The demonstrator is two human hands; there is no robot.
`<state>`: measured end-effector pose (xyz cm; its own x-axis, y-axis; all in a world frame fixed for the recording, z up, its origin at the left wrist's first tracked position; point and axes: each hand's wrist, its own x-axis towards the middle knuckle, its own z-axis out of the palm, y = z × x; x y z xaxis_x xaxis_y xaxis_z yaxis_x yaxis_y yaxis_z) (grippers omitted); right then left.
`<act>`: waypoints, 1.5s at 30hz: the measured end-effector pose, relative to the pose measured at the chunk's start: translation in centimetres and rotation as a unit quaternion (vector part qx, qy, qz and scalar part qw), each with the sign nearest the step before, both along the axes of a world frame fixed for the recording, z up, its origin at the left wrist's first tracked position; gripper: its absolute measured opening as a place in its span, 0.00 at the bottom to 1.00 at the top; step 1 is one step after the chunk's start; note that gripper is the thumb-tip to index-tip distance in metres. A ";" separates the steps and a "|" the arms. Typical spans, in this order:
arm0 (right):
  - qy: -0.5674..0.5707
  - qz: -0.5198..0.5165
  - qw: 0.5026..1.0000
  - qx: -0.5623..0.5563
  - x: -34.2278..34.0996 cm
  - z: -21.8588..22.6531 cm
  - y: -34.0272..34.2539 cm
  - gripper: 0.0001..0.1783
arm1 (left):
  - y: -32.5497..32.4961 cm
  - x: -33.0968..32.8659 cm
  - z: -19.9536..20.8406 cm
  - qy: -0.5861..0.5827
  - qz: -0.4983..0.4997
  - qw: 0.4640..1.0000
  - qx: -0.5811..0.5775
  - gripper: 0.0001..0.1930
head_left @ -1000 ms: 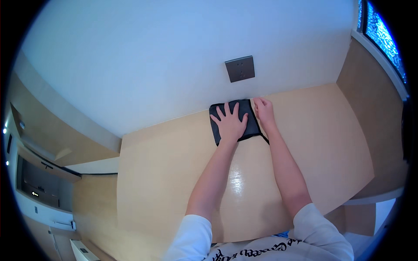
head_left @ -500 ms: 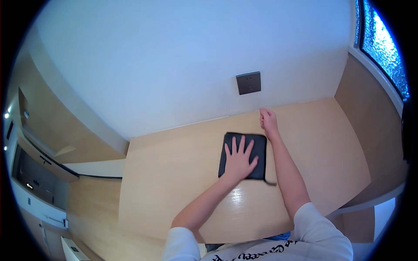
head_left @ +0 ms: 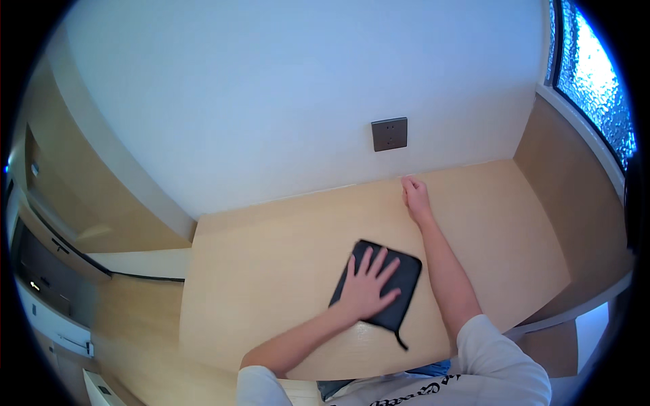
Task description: The person wipes a small black pouch with a dark cloth by hand on a light wood desk surface.
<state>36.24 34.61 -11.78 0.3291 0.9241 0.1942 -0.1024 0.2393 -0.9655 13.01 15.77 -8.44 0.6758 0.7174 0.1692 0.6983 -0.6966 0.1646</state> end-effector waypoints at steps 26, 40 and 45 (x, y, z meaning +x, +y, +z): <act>-0.629 0.179 0.739 0.158 -10.4 3.7 -8.7 0.30 | 16.1 -5.9 -2.7 -0.525 0.164 0.826 -0.121 0.08; -0.684 0.164 0.710 -0.010 -7.6 6.7 -28.8 0.40 | 13.4 -5.6 -0.1 -0.440 0.189 0.877 -0.039 0.05; -0.682 0.153 0.713 -0.058 -6.6 6.5 -31.3 0.41 | 13.5 -5.3 -1.3 -0.376 0.166 0.911 0.012 0.05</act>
<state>29.64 3.30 -5.26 -0.3127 0.9481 0.0570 0.9201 0.3173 -0.2296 7.72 29.23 -9.71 0.1075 0.8511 0.5139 0.5677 -0.4769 0.6711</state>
